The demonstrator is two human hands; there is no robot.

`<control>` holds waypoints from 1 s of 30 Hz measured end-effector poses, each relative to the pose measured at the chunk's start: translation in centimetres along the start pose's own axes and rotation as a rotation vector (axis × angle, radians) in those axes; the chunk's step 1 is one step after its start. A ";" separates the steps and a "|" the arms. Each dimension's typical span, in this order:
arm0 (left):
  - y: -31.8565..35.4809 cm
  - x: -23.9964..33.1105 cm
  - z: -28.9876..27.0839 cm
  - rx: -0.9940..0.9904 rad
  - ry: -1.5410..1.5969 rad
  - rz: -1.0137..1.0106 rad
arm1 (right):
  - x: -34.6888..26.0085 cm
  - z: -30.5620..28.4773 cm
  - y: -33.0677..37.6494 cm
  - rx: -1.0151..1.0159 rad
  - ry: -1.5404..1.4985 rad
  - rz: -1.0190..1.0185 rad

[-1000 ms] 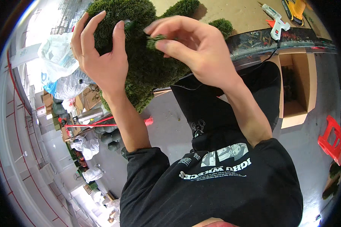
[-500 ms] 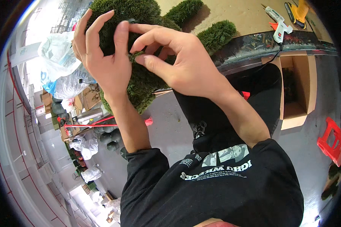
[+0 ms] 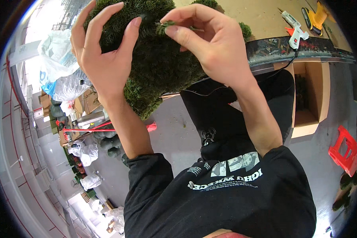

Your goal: Applying artificial moss/foliage to a shaped base using glue and a drill to create a topiary or hedge sculpture.

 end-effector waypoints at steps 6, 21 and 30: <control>-0.6 -0.6 0.0 0.035 -0.006 -0.015 | -1.9 0.4 -1.6 0.011 0.066 0.083; -0.4 -1.9 0.2 -0.102 0.142 -0.082 | -2.8 1.0 -3.3 0.089 0.206 0.346; -0.5 -1.7 0.2 -0.085 0.076 -0.047 | -4.3 1.3 -3.5 0.078 0.327 0.385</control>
Point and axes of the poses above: each hand's wrist, its own y-axis away from the middle knuckle, its own z-axis out of the palm, x = y × z, the point moved 3 cm from there along -y, towards the middle knuckle, and after that the axes turned 2 degrees about z, right-handed, at the moved point
